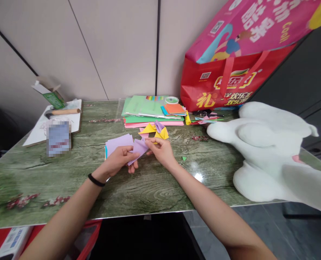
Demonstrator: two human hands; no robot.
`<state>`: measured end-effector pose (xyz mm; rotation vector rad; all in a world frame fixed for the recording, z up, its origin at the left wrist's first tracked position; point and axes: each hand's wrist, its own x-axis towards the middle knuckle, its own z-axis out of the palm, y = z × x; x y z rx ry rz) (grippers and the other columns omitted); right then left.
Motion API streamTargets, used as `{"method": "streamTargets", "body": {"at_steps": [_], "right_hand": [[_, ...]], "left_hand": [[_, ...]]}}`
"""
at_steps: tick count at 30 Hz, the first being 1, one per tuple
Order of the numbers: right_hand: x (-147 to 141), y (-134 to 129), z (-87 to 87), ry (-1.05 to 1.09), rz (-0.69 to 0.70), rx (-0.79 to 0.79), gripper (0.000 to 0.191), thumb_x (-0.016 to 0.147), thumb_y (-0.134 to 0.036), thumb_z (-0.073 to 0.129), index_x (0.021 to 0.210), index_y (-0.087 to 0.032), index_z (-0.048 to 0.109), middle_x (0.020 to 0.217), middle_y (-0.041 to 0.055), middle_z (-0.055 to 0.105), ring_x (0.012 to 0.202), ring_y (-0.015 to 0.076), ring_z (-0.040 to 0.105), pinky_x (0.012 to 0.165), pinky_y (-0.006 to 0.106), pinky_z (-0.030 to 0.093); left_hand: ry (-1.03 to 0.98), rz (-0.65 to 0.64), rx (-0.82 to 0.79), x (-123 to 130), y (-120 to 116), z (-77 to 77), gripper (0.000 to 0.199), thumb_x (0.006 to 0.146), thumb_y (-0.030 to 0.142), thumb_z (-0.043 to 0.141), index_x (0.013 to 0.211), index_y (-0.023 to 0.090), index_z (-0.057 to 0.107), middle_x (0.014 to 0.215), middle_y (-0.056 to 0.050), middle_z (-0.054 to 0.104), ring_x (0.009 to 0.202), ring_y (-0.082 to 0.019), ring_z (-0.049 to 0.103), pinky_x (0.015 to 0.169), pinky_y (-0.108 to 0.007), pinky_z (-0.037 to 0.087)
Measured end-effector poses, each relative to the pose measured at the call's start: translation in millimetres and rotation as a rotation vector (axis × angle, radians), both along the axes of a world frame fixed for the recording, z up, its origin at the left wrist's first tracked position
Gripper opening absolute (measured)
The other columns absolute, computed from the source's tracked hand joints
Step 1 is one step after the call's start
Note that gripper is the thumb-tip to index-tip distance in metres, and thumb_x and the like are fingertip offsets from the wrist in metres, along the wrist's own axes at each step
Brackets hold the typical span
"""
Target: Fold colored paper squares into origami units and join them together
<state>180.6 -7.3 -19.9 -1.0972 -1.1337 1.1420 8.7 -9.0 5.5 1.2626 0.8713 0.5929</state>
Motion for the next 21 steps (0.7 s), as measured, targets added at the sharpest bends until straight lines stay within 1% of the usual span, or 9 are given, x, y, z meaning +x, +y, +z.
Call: {"method": "streamTargets", "body": {"at_steps": [3, 5, 8, 10, 12, 14, 17, 19, 21], "right_hand": [[0.5, 0.3, -0.6, 0.019, -0.004, -0.025, 0.034, 0.061, -0.049, 0.072, 0.069, -0.016, 0.068, 0.084, 0.0049, 0.069, 0.058, 0.0127, 0.058, 0.050, 0.028, 0.055], [0.6, 0.3, -1.1, 0.040, 0.002, -0.036, 0.033, 0.061, -0.049, 0.072, 0.070, -0.017, 0.068, 0.080, 0.0041, 0.068, 0.059, 0.0128, 0.058, 0.051, 0.027, 0.055], [0.9, 0.3, -1.8, 0.088, 0.017, -0.035, 0.031, 0.062, -0.047, 0.072, 0.070, -0.017, 0.068, 0.084, 0.0039, 0.067, 0.064, 0.0133, 0.058, 0.052, 0.026, 0.054], [1.1, 0.1, -1.9, 0.108, 0.050, -0.006, 0.029, 0.063, -0.045, 0.072, 0.069, -0.018, 0.068, 0.087, 0.0035, 0.067, 0.068, 0.0142, 0.059, 0.054, 0.026, 0.055], [1.1, -0.2, -1.5, 0.106, 0.096, 0.032, 0.026, 0.064, -0.044, 0.072, 0.069, -0.018, 0.067, 0.085, 0.0026, 0.065, 0.070, 0.0146, 0.059, 0.057, 0.027, 0.055], [1.0, -0.7, -0.5, 0.089, 0.129, 0.051, 0.026, 0.067, -0.044, 0.069, 0.068, -0.018, 0.067, 0.079, 0.0018, 0.064, 0.069, 0.0141, 0.058, 0.058, 0.027, 0.055], [0.7, -1.1, 1.4, 0.074, 0.122, 0.035, 0.025, 0.066, -0.043, 0.070, 0.069, -0.018, 0.065, 0.071, 0.0000, 0.062, 0.065, 0.0130, 0.057, 0.060, 0.028, 0.054], [0.9, -0.8, 1.8, 0.077, 0.098, 0.032, 0.025, 0.060, -0.037, 0.075, 0.073, -0.019, 0.062, 0.072, -0.0012, 0.061, 0.065, 0.0121, 0.057, 0.063, 0.027, 0.052], [1.5, -0.1, 0.9, 0.082, 0.079, 0.047, 0.030, 0.056, -0.031, 0.078, 0.076, -0.019, 0.059, 0.074, -0.0021, 0.061, 0.066, 0.0111, 0.057, 0.063, 0.024, 0.050]], "left_hand": [[-0.004, 0.016, 0.012, 0.5, -0.3, -0.5, 0.035, 0.072, 0.041, 0.067, 0.088, 0.012, 0.053, 0.055, -0.003, 0.066, 0.040, -0.012, 0.059, 0.038, -0.019, 0.045], [-0.014, 0.057, 0.036, 1.3, -0.7, -0.7, 0.038, 0.073, 0.038, 0.067, 0.096, 0.013, 0.051, 0.061, -0.004, 0.067, 0.042, -0.012, 0.060, 0.040, -0.020, 0.048], [-0.050, 0.139, 0.074, 2.5, -1.1, -0.7, 0.047, 0.072, 0.032, 0.068, 0.109, 0.016, 0.044, 0.068, -0.002, 0.067, 0.045, -0.014, 0.063, 0.042, -0.023, 0.051], [-0.077, 0.181, 0.117, 2.9, -0.7, -1.0, 0.048, 0.073, 0.029, 0.067, 0.112, 0.019, 0.041, 0.068, -0.001, 0.065, 0.047, -0.015, 0.064, 0.043, -0.024, 0.051], [-0.089, 0.215, 0.201, 3.1, 0.3, -2.3, 0.040, 0.073, 0.027, 0.065, 0.107, 0.018, 0.046, 0.067, 0.001, 0.064, 0.050, -0.015, 0.065, 0.045, -0.024, 0.052], [-0.072, 0.236, 0.298, 3.0, 1.7, -4.8, 0.025, 0.074, 0.025, 0.062, 0.096, 0.016, 0.053, 0.068, -0.001, 0.063, 0.055, -0.016, 0.066, 0.048, -0.025, 0.053], [-0.030, 0.249, 0.425, 2.0, 3.6, -10.2, 0.010, 0.074, 0.019, 0.058, 0.082, 0.014, 0.062, 0.079, -0.004, 0.065, 0.060, -0.015, 0.065, 0.053, -0.026, 0.054], [0.014, 0.264, 0.575, 0.9, 4.4, -13.1, 0.012, 0.074, 0.013, 0.055, 0.078, 0.015, 0.066, 0.089, -0.006, 0.064, 0.061, -0.013, 0.064, 0.055, -0.026, 0.054], [0.106, 0.285, 0.795, -0.2, 4.6, -14.5, 0.020, 0.074, 0.007, 0.052, 0.074, 0.017, 0.068, 0.096, -0.006, 0.063, 0.071, -0.013, 0.064, 0.063, -0.027, 0.054]]}}
